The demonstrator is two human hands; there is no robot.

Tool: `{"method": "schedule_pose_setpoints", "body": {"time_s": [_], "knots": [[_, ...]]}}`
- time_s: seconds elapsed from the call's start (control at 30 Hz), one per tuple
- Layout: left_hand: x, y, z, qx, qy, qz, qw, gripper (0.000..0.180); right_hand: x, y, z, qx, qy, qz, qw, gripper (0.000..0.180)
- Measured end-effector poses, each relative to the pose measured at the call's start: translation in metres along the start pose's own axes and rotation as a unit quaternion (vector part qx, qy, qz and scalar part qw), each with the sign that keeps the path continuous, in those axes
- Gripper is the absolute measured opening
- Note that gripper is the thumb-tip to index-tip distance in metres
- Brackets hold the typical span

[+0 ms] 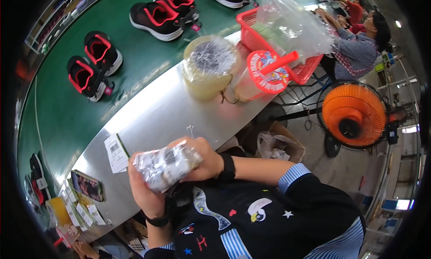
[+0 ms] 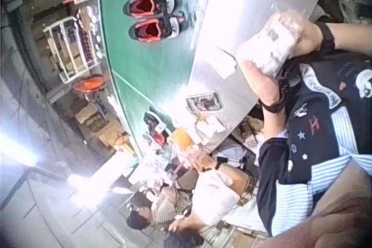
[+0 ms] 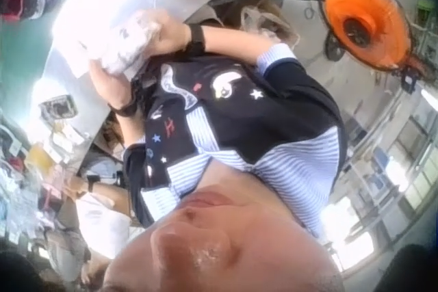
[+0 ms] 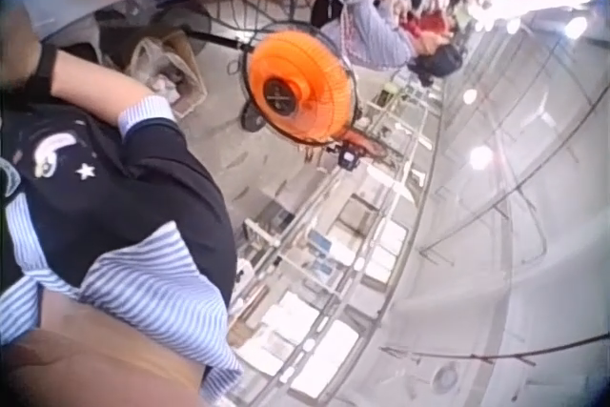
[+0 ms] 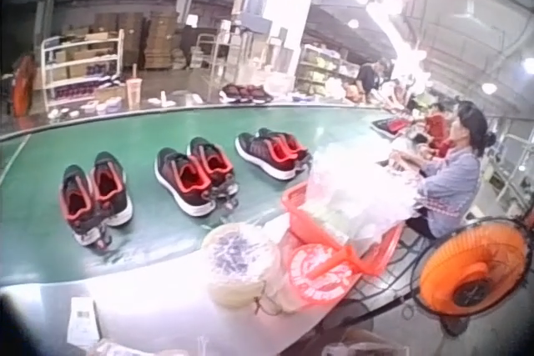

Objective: Peel and apply adhesive product tags, insert cards, and place shoe elements into packaging during factory assembly.

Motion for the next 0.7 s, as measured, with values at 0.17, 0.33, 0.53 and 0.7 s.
{"method": "schedule_pose_setpoints", "body": {"time_s": [0.17, 0.33, 0.53, 0.7], "knots": [[0.033, -0.006, -0.013, 0.192, -0.111, 0.089, 0.971, 0.073, -0.001, 0.017, -0.017, 0.179, -0.291, -0.05, 0.939, 0.04], [0.048, -0.005, -0.004, 0.181, -0.151, 0.204, 0.95, 0.083, -0.009, 0.023, -0.029, 0.2, -0.34, -0.085, 0.915, 0.041], [0.074, 0.005, -0.008, 0.312, -0.177, 0.285, 0.889, 0.087, -0.038, 0.02, -0.011, 0.176, -0.354, -0.117, 0.911, 0.049], [0.139, 0.02, 0.004, 0.29, -0.241, 0.398, 0.836, 0.093, -0.087, 0.032, 0.0, 0.14, -0.348, -0.212, 0.902, 0.059]]}}
Point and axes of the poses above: each hand's wrist, its own y-axis away from the middle knuckle, its own x-axis out of the palm, z = x × y, the point moved 8 cm from there along -y, towards the middle knuckle, and after that the axes turned 10 degrees about y, right-handed, at the moved point
